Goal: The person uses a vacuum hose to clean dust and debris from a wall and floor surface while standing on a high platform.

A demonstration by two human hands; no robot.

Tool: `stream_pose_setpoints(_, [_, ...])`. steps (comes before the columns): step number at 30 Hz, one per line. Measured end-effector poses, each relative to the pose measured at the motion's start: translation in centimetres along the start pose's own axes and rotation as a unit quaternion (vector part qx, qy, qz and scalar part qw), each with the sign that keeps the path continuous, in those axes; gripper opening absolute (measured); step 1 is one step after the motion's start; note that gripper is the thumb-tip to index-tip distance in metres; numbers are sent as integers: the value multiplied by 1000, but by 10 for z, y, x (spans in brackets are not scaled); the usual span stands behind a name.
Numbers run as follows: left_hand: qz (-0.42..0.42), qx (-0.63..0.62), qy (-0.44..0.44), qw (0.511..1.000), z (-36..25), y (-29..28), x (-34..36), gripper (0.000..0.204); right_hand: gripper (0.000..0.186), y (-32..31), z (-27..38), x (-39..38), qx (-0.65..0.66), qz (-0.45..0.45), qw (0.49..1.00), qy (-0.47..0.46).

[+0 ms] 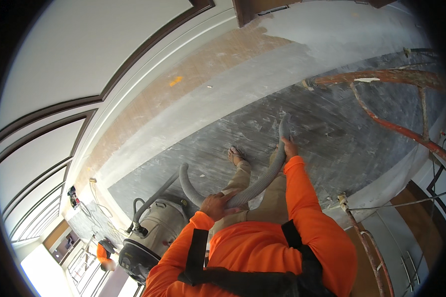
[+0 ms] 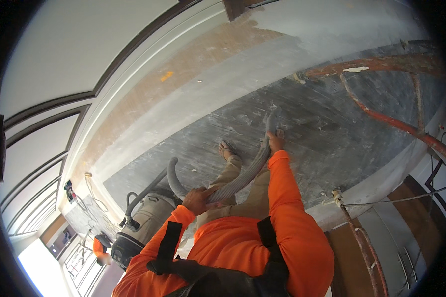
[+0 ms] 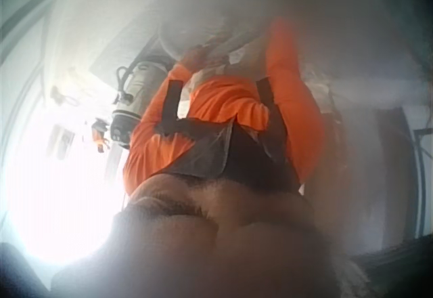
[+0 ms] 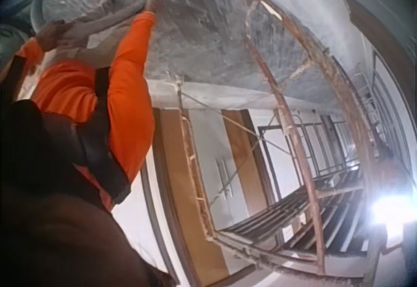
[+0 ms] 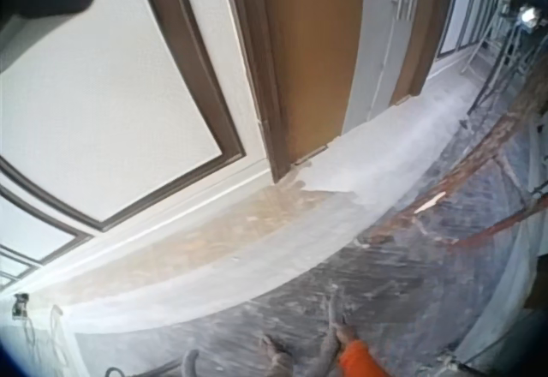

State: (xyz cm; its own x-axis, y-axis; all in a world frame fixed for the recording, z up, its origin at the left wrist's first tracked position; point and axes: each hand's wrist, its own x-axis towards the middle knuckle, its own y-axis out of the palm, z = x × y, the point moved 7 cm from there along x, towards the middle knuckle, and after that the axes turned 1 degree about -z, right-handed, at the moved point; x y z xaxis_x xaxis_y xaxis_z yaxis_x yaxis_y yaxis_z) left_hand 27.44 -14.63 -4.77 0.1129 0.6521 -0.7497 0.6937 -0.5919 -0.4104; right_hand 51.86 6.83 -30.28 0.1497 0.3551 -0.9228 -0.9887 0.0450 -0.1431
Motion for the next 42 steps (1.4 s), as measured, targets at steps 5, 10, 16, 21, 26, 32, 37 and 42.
stream_pose_setpoints(5, [-37, 16, -8, 999, 34, 12, -22, 82, 79, 42, -12, -9, -11, 74, 997, 9])
stream_pose_setpoints(10, [-18, -5, 6, 1000, 15, 14, -4, 83, 77, 17, 13, -8, -4, 55, 998, -16])
stream_pose_setpoints(16, [-19, 18, 82, 996, -59, 28, 67, 81, 68, -110, 29, 47, 6, 11, 1000, 5])
stream_pose_setpoints(21, [80, 11, 137, 987, -153, 75, 155, 77, 69, -379, 17, 156, -56, -173, 982, -40])
stream_pose_setpoints(26, [116, 15, 106, 987, -193, 95, 174, 76, 53, -415, 13, 162, -67, -184, 976, -99])
stream_pose_setpoints(32, [122, 46, 47, 990, -157, 90, 149, 82, 70, -321, 9, 102, 31, -120, 991, -42])
stream_pose_setpoints(37, [91, 35, 52, 994, -99, 62, 113, 85, 68, -245, -2, 80, 39, -142, 989, 7])
stream_pose_setpoints(42, [-4, 50, 21, 998, 2, 27, 48, 85, 65, -79, -12, 30, 4, 24, 998, 65])
